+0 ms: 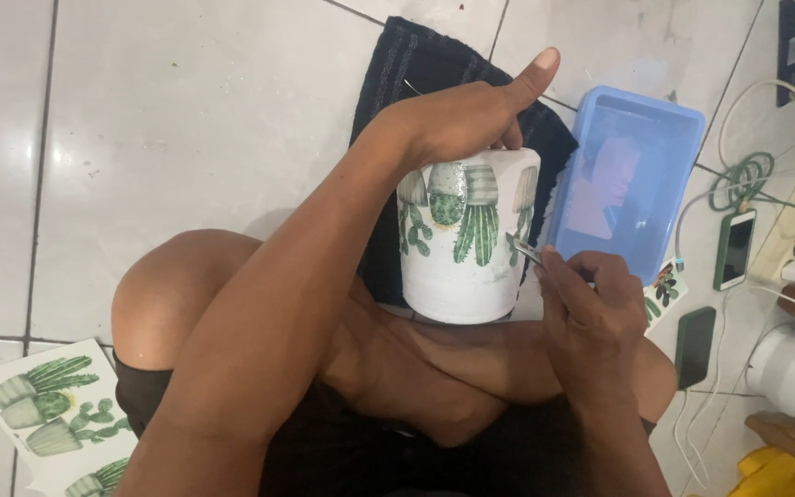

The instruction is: Applying a cactus decal to a white ceramic pot and using a precision tool to smooth and detail it.

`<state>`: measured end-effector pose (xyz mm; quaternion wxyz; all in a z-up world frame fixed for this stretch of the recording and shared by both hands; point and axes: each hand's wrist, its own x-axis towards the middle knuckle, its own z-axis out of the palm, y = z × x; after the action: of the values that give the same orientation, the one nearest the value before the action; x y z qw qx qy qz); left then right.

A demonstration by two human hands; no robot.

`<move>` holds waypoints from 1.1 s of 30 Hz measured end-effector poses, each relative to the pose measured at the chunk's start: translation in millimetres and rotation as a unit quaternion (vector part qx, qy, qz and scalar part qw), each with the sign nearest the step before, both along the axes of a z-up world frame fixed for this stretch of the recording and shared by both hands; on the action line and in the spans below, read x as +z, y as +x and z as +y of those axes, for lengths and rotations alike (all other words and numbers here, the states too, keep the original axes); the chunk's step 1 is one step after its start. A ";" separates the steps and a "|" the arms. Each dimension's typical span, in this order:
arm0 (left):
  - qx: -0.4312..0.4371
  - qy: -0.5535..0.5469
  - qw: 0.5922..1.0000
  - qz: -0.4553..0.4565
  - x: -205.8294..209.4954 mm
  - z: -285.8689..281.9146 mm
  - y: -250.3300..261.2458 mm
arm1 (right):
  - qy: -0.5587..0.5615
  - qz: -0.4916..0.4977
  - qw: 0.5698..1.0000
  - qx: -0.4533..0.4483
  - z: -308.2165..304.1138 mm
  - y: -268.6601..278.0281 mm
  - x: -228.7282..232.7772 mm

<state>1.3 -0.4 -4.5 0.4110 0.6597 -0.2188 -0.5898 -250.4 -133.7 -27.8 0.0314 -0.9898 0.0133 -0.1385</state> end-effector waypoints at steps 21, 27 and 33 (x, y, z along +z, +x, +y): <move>-0.004 0.003 1.000 -0.001 -0.2 -1.2 0.2 | 0.043 0.031 0.998 -0.045 17.0 4.6 20.0; -0.014 0.013 1.000 -0.006 1.9 -0.8 -0.6 | 0.069 -0.015 0.996 -0.063 41.3 4.8 3.5; -0.013 0.015 1.000 0.005 5.8 0.1 0.2 | 0.115 -0.017 0.991 -0.063 48.4 13.8 10.2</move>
<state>1.5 -0.3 1.3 0.3947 0.6597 -0.2163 -0.6018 -236.5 -85.3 -17.6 0.1362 -0.9743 0.0914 -0.1542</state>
